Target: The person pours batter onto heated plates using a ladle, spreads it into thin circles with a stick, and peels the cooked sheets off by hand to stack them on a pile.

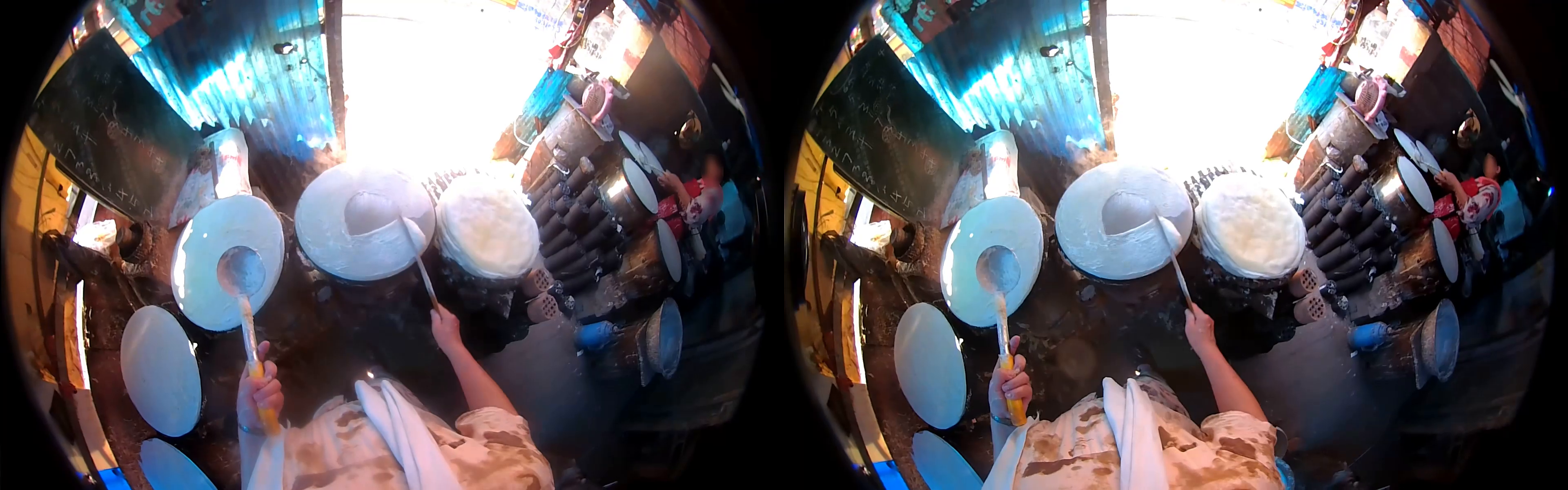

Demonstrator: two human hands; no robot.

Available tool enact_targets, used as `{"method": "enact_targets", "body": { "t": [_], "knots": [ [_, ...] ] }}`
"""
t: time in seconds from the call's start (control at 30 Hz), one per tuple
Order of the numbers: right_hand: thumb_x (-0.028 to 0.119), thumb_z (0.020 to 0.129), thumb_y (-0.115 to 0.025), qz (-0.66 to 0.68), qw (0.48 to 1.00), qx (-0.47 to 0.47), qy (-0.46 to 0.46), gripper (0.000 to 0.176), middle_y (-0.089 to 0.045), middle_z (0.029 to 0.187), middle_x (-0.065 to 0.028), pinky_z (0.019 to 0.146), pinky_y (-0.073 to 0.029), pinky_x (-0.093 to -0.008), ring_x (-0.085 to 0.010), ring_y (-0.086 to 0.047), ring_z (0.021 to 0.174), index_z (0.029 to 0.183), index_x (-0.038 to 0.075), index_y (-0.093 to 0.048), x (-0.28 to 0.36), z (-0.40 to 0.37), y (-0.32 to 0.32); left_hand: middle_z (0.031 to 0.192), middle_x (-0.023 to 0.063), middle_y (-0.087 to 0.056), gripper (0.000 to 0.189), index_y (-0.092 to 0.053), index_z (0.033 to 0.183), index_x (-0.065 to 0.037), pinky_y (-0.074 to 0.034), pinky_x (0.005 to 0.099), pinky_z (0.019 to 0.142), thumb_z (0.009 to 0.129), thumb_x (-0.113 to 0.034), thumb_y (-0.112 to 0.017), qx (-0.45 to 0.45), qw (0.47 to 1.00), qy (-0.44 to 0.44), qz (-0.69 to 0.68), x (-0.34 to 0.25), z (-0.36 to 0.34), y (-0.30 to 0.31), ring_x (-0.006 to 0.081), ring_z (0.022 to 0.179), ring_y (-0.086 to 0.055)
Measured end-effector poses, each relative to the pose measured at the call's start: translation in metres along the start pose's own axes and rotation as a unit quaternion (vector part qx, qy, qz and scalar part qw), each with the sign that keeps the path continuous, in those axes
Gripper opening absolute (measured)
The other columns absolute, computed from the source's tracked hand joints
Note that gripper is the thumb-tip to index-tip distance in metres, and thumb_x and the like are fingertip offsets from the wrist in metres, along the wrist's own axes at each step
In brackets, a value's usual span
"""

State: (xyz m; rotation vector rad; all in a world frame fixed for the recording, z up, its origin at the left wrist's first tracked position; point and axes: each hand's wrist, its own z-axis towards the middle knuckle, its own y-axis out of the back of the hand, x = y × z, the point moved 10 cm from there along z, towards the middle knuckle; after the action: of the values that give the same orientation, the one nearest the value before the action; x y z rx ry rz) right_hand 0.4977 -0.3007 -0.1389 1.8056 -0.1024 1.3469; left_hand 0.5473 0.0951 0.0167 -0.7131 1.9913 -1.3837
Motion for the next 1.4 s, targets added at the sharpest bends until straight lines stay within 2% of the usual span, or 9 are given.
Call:
{"method": "enact_targets", "body": {
  "t": [0.13, 0.27, 0.33, 0.4, 0.43, 0.5, 0.67, 0.87, 1.4],
  "knots": [
    [0.025, 0.083, -0.049, 0.071, 0.987, 0.014, -0.143, 0.029, -0.061, 0.085, -0.0219, 0.074, -0.046, -0.0381, -0.0339, -0.06, 0.082, 0.104, 0.009, -0.059, 0.017, 0.09, -0.029, 0.086, 0.0072, -0.046, 0.053, -0.033, 0.131, -0.008, -0.036, 0.0185, 0.041, 0.08, 0.006, -0.039, -0.02, 1.0, 0.004, -0.017, 0.006, 0.007, 0.001, 0.0059, 0.047, -0.04],
    [0.023, 0.087, -0.048, 0.18, 0.981, -0.027, -0.072, 0.037, -0.063, 0.074, -0.0086, 0.048, -0.045, -0.0331, -0.0189, -0.057, 0.052, 0.119, 0.006, -0.053, 0.04, 0.111, -0.035, 0.088, 0.0072, -0.048, 0.05, -0.035, 0.131, -0.009, -0.038, 0.019, 0.045, 0.082, 0.004, -0.036, -0.027, 0.993, 0.043, -0.109, 0.014, 0.01, 0.005, 0.0067, 0.051, -0.041],
    [0.02, 0.087, -0.049, 0.336, 0.919, -0.088, -0.185, 0.038, -0.062, 0.074, -0.0035, 0.037, -0.033, -0.0237, -0.0063, -0.037, 0.042, 0.123, 0.006, -0.05, 0.044, 0.062, -0.027, 0.087, 0.0063, -0.048, 0.048, -0.036, 0.13, -0.009, -0.039, 0.0197, 0.046, 0.084, 0.003, -0.037, -0.019, 0.992, 0.062, -0.111, 0.02, 0.011, 0.004, 0.0074, 0.051, -0.042],
    [0.018, 0.087, -0.049, 0.309, 0.908, -0.08, -0.272, 0.039, -0.064, 0.085, -0.0066, 0.049, -0.043, -0.0258, -0.0108, -0.051, 0.055, 0.123, 0.004, -0.049, 0.006, 0.021, -0.083, 0.086, 0.0054, -0.047, 0.047, -0.037, 0.13, -0.008, -0.038, 0.0189, 0.046, 0.084, 0.002, -0.036, -0.032, 0.989, 0.075, -0.122, 0.029, 0.013, 0.008, 0.0066, 0.05, -0.041],
    [0.021, 0.09, -0.045, 0.293, 0.94, -0.065, -0.161, 0.041, -0.035, 0.048, 0.0022, 0.03, -0.031, -0.025, -0.0086, -0.033, 0.033, 0.13, 0.014, -0.042, -0.01, 0.023, -0.128, 0.086, 0.0054, -0.047, 0.047, -0.037, 0.13, -0.008, -0.038, 0.0189, 0.046, 0.084, 0.002, -0.036, -0.032, 0.989, 0.073, -0.123, 0.03, 0.015, 0.007, 0.0066, 0.05, -0.041],
    [0.021, 0.088, -0.048, 0.311, 0.938, -0.002, -0.154, 0.043, -0.036, 0.049, 0.0023, 0.03, -0.032, -0.0247, -0.0084, -0.034, 0.034, 0.13, 0.012, -0.042, 0.009, 0.02, -0.161, 0.085, 0.0048, -0.047, 0.046, -0.038, 0.129, -0.008, -0.038, 0.0178, 0.045, 0.084, 0.002, -0.036, -0.033, 0.985, 0.103, -0.134, 0.039, 0.02, 0.001, 0.0056, 0.05, -0.04],
    [0.021, 0.09, -0.045, 0.425, 0.881, -0.012, -0.21, 0.043, -0.028, 0.046, 0.0053, 0.029, -0.026, -0.0221, -0.0062, -0.03, 0.033, 0.131, 0.013, -0.039, 0.054, 0.036, -0.078, 0.083, 0.0039, -0.045, 0.046, -0.039, 0.127, -0.009, -0.037, 0.0174, 0.043, 0.083, 0.004, -0.037, -0.029, 0.986, 0.112, -0.124, 0.041, 0.027, -0.005, 0.0045, 0.049, -0.039],
    [0.023, 0.088, -0.048, 0.431, 0.861, 0.073, -0.261, 0.04, -0.033, 0.047, 0.0031, 0.029, -0.028, -0.0246, -0.0082, -0.033, 0.033, 0.127, 0.013, -0.045, 0.088, 0.001, -0.142, 0.084, 0.0039, -0.045, 0.049, -0.038, 0.127, -0.008, -0.036, 0.0174, 0.041, 0.081, 0.007, -0.038, -0.049, 0.988, 0.108, -0.097, 0.044, 0.026, -0.002, 0.0046, 0.048, -0.037],
    [0.026, 0.086, -0.055, 0.249, 0.93, 0.18, -0.2, 0.035, -0.037, 0.048, 0.003, 0.031, -0.026, -0.022, -0.0071, -0.034, 0.034, 0.12, 0.017, -0.053, 0.067, 0.103, -0.072, 0.077, 0.0055, -0.044, 0.057, -0.037, 0.128, -0.009, -0.034, 0.0163, 0.037, 0.074, 0.009, -0.042, -0.056, 0.981, 0.125, 0.137, 0.006, 0.043, -0.002, 0.0041, 0.042, -0.034]
  ]
}}
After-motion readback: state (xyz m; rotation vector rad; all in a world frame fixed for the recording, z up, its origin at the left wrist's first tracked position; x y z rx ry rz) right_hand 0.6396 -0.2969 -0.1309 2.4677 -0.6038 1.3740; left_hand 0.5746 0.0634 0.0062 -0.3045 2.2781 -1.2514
